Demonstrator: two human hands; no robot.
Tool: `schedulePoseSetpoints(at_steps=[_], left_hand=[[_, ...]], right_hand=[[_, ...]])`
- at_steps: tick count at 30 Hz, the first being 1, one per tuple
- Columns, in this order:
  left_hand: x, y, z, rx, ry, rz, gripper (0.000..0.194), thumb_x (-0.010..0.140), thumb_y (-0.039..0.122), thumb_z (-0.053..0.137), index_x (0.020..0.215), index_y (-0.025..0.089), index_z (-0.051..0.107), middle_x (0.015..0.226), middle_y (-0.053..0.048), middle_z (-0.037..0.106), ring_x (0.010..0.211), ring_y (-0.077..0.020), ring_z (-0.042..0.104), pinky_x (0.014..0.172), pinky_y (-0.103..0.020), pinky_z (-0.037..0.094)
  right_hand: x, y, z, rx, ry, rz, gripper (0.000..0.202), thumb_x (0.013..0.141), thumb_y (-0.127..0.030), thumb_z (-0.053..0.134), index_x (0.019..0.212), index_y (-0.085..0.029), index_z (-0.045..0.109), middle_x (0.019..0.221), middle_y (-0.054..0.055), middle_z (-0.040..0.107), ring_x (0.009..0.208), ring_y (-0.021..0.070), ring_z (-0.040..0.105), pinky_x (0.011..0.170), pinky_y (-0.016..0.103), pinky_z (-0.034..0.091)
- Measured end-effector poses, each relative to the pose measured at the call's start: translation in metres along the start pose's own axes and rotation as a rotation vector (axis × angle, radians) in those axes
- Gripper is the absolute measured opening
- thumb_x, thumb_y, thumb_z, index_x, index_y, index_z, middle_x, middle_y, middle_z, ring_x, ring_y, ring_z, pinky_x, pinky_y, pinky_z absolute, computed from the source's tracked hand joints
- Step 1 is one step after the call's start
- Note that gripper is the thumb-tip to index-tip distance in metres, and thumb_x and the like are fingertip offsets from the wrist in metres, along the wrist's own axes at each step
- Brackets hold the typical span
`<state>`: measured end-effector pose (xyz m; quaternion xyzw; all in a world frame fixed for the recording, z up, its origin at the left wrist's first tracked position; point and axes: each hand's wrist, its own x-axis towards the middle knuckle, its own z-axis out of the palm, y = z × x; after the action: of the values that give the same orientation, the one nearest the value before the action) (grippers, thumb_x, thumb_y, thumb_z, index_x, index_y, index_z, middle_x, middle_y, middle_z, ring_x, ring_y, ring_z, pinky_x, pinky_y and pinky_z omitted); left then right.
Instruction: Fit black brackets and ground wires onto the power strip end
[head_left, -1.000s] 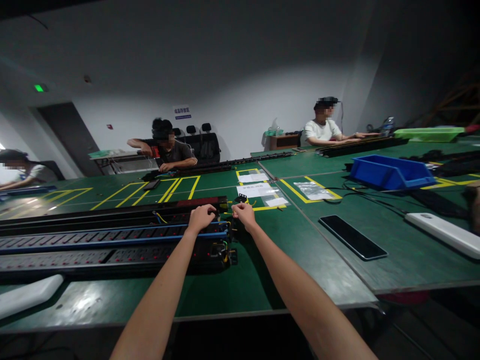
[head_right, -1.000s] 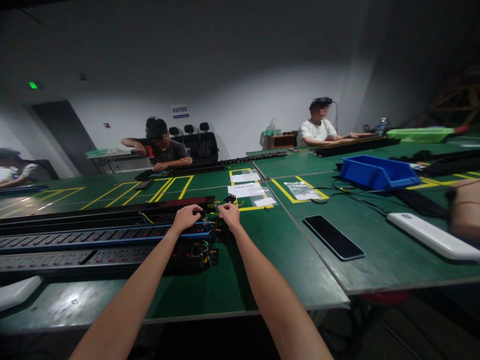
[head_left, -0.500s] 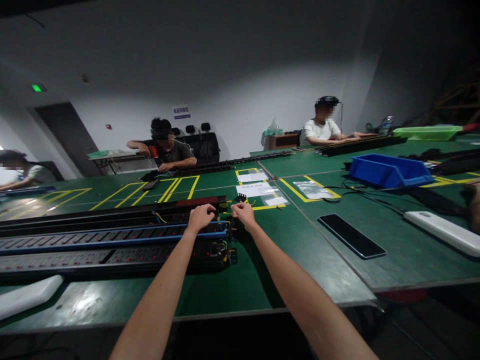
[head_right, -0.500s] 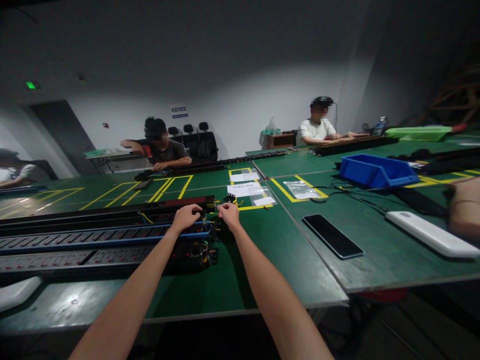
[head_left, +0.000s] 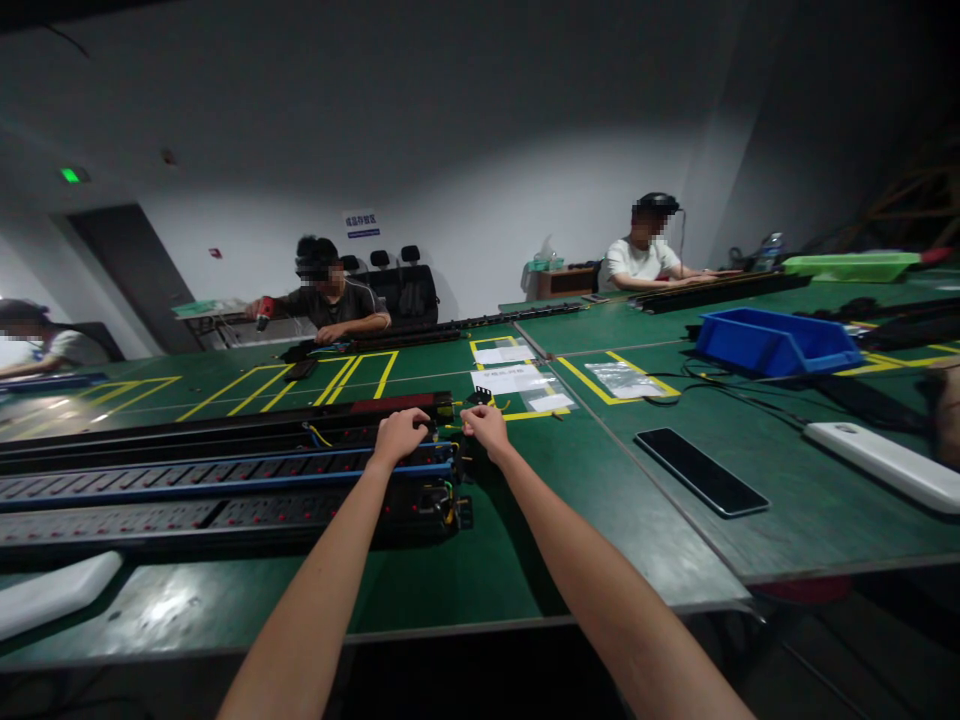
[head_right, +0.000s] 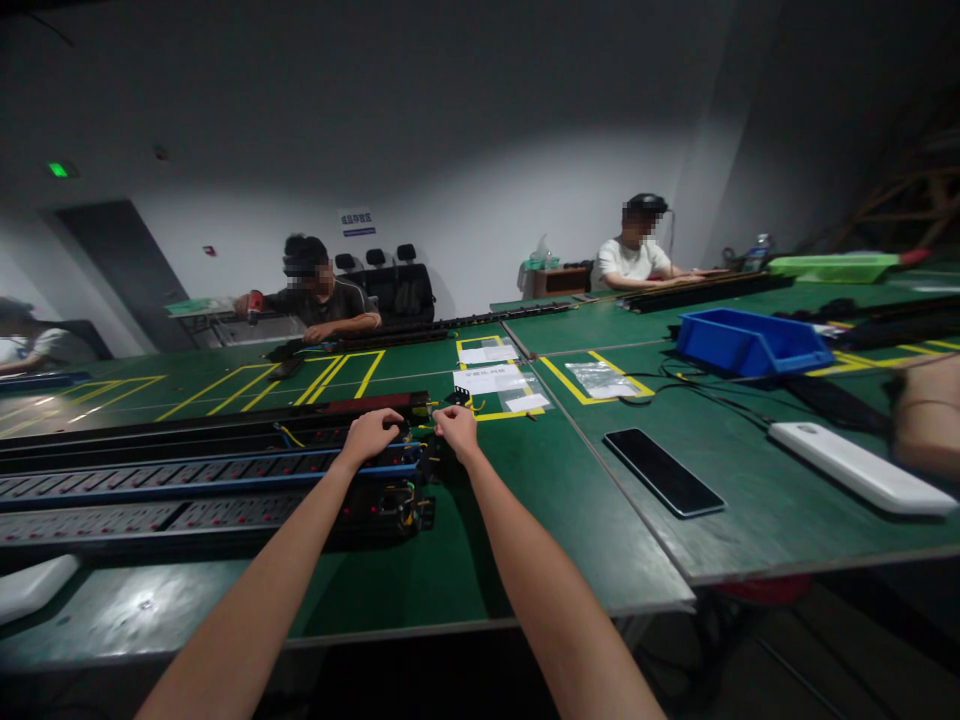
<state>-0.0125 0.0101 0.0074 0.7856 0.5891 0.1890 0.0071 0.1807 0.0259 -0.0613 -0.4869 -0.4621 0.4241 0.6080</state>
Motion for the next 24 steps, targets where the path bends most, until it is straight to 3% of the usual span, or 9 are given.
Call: schedulePoseSetpoints(at_steps=[24], left_hand=[[-0.0003,0.0011,-0.0013,0.005,0.003,-0.002,0.029,0.081,0.027,0.057,0.104,0.030,0.074,0.111,0.004,0.076,0.110,-0.0216,0.067,0.097,-0.033,0.047]], right_hand=[[0.0042,0.0061,0.0008,-0.026,0.013,-0.014,0.019,0.070,-0.036,0.066,0.063,-0.018,0.065,0.054,0.000,0.063,0.055,0.0153,0.059,0.059,0.026,0.048]])
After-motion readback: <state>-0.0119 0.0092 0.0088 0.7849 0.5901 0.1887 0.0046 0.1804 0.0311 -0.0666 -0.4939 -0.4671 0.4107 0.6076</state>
